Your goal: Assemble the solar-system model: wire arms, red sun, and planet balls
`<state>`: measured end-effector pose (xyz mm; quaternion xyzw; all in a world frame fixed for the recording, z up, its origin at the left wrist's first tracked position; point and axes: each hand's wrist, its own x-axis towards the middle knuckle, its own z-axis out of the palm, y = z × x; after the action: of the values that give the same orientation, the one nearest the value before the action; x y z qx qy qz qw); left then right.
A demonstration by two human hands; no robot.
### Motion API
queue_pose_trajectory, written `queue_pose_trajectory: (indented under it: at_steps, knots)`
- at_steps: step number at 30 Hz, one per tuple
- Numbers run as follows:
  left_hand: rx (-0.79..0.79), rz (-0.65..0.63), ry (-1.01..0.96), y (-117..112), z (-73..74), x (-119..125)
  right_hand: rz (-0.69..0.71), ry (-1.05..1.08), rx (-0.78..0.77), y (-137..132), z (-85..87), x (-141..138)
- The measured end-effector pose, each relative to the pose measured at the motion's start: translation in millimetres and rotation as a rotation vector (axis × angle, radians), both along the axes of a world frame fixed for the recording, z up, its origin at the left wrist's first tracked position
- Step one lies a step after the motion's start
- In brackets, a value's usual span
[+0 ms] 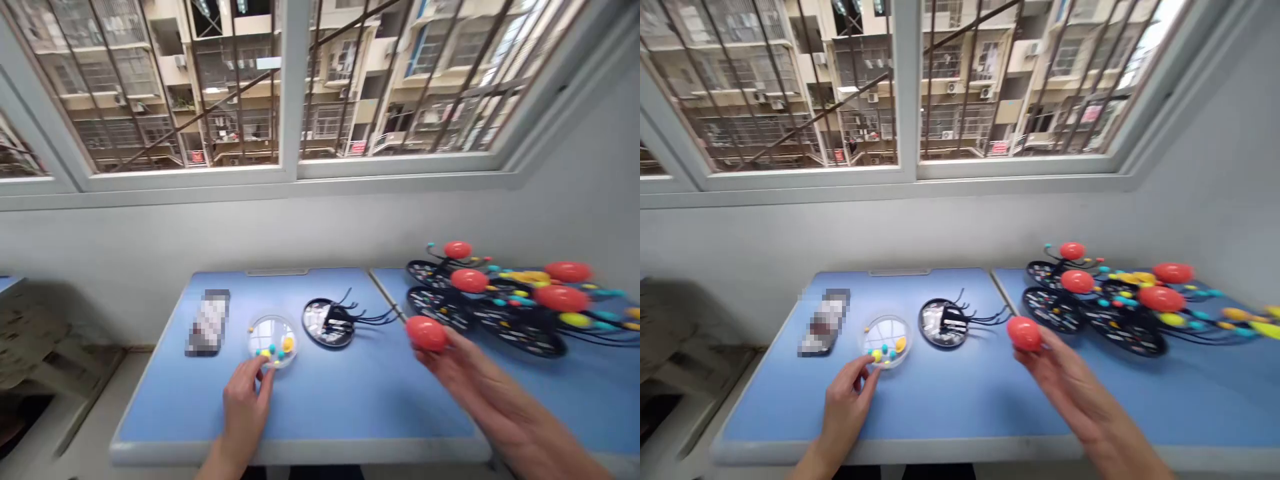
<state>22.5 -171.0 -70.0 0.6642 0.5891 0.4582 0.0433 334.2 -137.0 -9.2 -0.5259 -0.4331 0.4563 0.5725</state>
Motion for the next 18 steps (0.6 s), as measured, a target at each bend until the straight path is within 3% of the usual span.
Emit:
queue_pose_trajectory:
  at_steps: [1,4,8,13,18]
  knots:
    - [0.005,-0.057,-0.037,-2,1.8,8,-0.002,0.046,-0.035,-1,3.9,-5]
    - [-0.076,-0.257,-0.141,-2,8.3,36,0.096,0.452,-0.243,2,15.3,-18]
    - [-0.210,-0.353,-0.225,21,23.2,75,0.192,0.627,-0.249,17,20.4,-24]
    - [-0.211,-0.260,-0.268,61,38.2,103,0.230,0.558,-0.150,37,21.2,-21]
    - [-0.205,-0.239,-0.339,85,37.8,119,0.246,0.240,0.000,54,36.9,-22]
